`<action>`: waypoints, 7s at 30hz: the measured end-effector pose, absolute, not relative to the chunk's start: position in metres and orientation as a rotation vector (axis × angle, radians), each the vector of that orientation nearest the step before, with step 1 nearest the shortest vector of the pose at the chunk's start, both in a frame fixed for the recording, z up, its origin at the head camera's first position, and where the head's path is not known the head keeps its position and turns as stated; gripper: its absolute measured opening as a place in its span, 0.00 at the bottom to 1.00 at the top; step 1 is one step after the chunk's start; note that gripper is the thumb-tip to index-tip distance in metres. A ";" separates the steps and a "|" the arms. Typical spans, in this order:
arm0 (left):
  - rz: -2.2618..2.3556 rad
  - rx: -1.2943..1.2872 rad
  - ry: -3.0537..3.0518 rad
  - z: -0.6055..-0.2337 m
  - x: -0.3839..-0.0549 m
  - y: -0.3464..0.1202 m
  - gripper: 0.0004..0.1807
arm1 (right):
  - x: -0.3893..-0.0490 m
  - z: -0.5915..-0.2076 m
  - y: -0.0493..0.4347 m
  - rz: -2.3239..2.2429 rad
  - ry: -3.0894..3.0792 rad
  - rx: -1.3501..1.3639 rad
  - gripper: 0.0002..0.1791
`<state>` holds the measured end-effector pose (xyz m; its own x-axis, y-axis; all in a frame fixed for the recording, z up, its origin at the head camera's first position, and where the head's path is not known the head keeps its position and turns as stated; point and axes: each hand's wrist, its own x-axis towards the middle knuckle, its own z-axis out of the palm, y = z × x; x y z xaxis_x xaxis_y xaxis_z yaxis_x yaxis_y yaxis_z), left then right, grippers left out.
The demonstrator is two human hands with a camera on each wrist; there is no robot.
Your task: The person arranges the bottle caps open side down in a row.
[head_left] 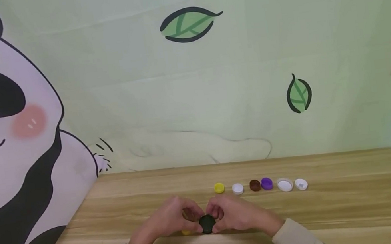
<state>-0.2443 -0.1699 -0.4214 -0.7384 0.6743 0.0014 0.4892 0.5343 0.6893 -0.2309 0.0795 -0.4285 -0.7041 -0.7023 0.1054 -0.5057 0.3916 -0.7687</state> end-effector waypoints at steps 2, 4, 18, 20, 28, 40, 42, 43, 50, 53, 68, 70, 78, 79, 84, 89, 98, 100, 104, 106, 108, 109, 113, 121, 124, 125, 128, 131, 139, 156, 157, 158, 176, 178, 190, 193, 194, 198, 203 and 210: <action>1.007 0.965 2.514 -0.421 -0.245 -0.170 0.14 | -0.232 -0.428 0.081 -1.199 2.411 -1.092 0.19; 1.008 0.946 2.522 -0.420 -0.245 -0.169 0.14 | -0.232 -0.428 0.082 -1.201 2.406 -1.094 0.19; 1.097 0.942 2.685 -0.412 -0.261 -0.146 0.12 | -0.247 -0.411 0.098 -1.243 2.622 -0.935 0.13; 1.095 0.947 2.717 -0.411 -0.264 -0.141 0.12 | -0.252 -0.409 0.102 -1.245 2.666 -0.924 0.12; 1.087 0.850 2.785 -0.415 -0.279 -0.125 0.15 | -0.266 -0.409 0.109 -1.197 2.802 -0.857 0.12; 1.123 0.805 2.791 -0.426 -0.293 -0.115 0.14 | -0.281 -0.420 0.106 -1.143 2.828 -0.814 0.13; 1.118 0.797 2.782 -0.426 -0.296 -0.114 0.14 | -0.284 -0.420 0.106 -1.147 2.822 -0.806 0.13; 1.111 0.791 2.779 -0.427 -0.295 -0.115 0.14 | -0.285 -0.421 0.105 -1.155 2.813 -0.800 0.12; 1.069 0.812 2.771 -0.431 -0.294 -0.118 0.12 | -0.288 -0.426 0.102 -1.112 2.763 -0.842 0.17; 1.053 0.805 2.765 -0.431 -0.294 -0.116 0.12 | -0.289 -0.425 0.103 -1.064 2.752 -0.874 0.21; 1.090 0.837 2.721 -0.432 -0.295 -0.111 0.12 | -0.289 -0.425 0.099 -1.039 2.782 -0.903 0.17; 1.095 0.845 2.717 -0.432 -0.295 -0.112 0.12 | -0.288 -0.425 0.099 -1.035 2.788 -0.899 0.17; 1.142 0.886 2.739 -0.429 -0.291 -0.117 0.14 | -0.286 -0.422 0.100 -1.111 2.773 -0.816 0.15; 1.156 0.897 2.745 -0.428 -0.291 -0.117 0.14 | -0.285 -0.421 0.101 -1.136 2.766 -0.814 0.14; 1.233 0.930 2.769 -0.421 -0.287 -0.118 0.11 | -0.279 -0.414 0.107 -1.271 2.720 -0.851 0.12; 1.274 0.935 2.769 -0.414 -0.281 -0.115 0.09 | -0.270 -0.406 0.115 -1.362 2.680 -0.916 0.11; 1.388 0.978 2.712 -0.405 -0.269 -0.114 0.06 | -0.255 -0.401 0.122 -1.443 2.657 -0.906 0.06; 1.418 0.968 2.695 -0.403 -0.267 -0.114 0.05 | -0.253 -0.399 0.123 -1.455 2.672 -0.911 0.05; 1.483 0.951 2.641 -0.397 -0.263 -0.115 0.06 | -0.249 -0.395 0.125 -1.489 2.690 -0.917 0.03; 1.513 0.951 2.612 -0.395 -0.261 -0.114 0.06 | -0.247 -0.394 0.126 -1.506 2.682 -0.913 0.02; 1.539 0.959 2.586 -0.393 -0.259 -0.113 0.06 | -0.245 -0.394 0.128 -1.525 2.664 -0.908 0.02; 1.550 0.964 2.578 -0.392 -0.258 -0.113 0.06 | -0.244 -0.394 0.129 -1.536 2.652 -0.907 0.02; 1.581 0.992 2.554 -0.391 -0.253 -0.110 0.08 | -0.241 -0.396 0.134 -1.577 2.603 -0.882 0.03; 1.449 1.157 2.601 -0.396 -0.240 -0.104 0.14 | -0.229 -0.404 0.143 -1.654 2.490 -0.846 0.09; 1.430 1.199 2.597 -0.400 -0.237 -0.102 0.15 | -0.225 -0.406 0.146 -1.645 2.461 -0.822 0.11; 1.428 1.207 2.598 -0.401 -0.236 -0.101 0.15 | -0.224 -0.406 0.147 -1.641 2.458 -0.814 0.11; 1.417 1.189 2.614 -0.404 -0.235 -0.097 0.15 | -0.223 -0.406 0.148 -1.635 2.447 -0.794 0.11; 1.404 1.160 2.630 -0.405 -0.235 -0.095 0.14 | -0.222 -0.406 0.149 -1.624 2.450 -0.790 0.09; 1.320 1.132 2.654 -0.405 -0.239 -0.096 0.10 | -0.222 -0.407 0.149 -1.555 2.479 -0.878 0.08; 1.190 1.041 2.551 -0.406 -0.247 -0.097 0.10 | -0.223 -0.410 0.150 -1.420 2.500 -0.931 0.09; 1.194 1.041 2.533 -0.407 -0.246 -0.098 0.10 | -0.222 -0.411 0.149 -1.418 2.494 -0.928 0.09; 1.198 1.038 2.515 -0.408 -0.246 -0.099 0.10 | -0.221 -0.413 0.148 -1.415 2.487 -0.922 0.09; 1.094 1.009 2.465 -0.415 -0.241 -0.104 0.12 | -0.214 -0.420 0.135 -1.360 2.406 -0.978 0.12; 1.097 1.011 2.457 -0.416 -0.240 -0.105 0.12 | -0.213 -0.421 0.134 -1.357 2.401 -0.975 0.12; 1.018 1.031 2.510 -0.419 -0.239 -0.103 0.11 | -0.211 -0.427 0.130 -1.320 2.415 -1.039 0.13; 0.997 1.035 2.518 -0.420 -0.238 -0.103 0.11 | -0.210 -0.429 0.130 -1.295 2.436 -1.034 0.13; 0.990 1.039 2.522 -0.420 -0.237 -0.102 0.11 | -0.210 -0.429 0.130 -1.286 2.444 -1.035 0.13; 0.937 1.069 2.550 -0.421 -0.237 -0.102 0.12 | -0.209 -0.430 0.130 -1.276 2.437 -1.038 0.14; 0.870 1.099 2.585 -0.420 -0.238 -0.101 0.14 | -0.209 -0.429 0.129 -1.265 2.449 -1.062 0.14; 0.825 1.118 2.601 -0.417 -0.241 -0.100 0.14 | -0.210 -0.424 0.130 -1.252 2.454 -1.072 0.13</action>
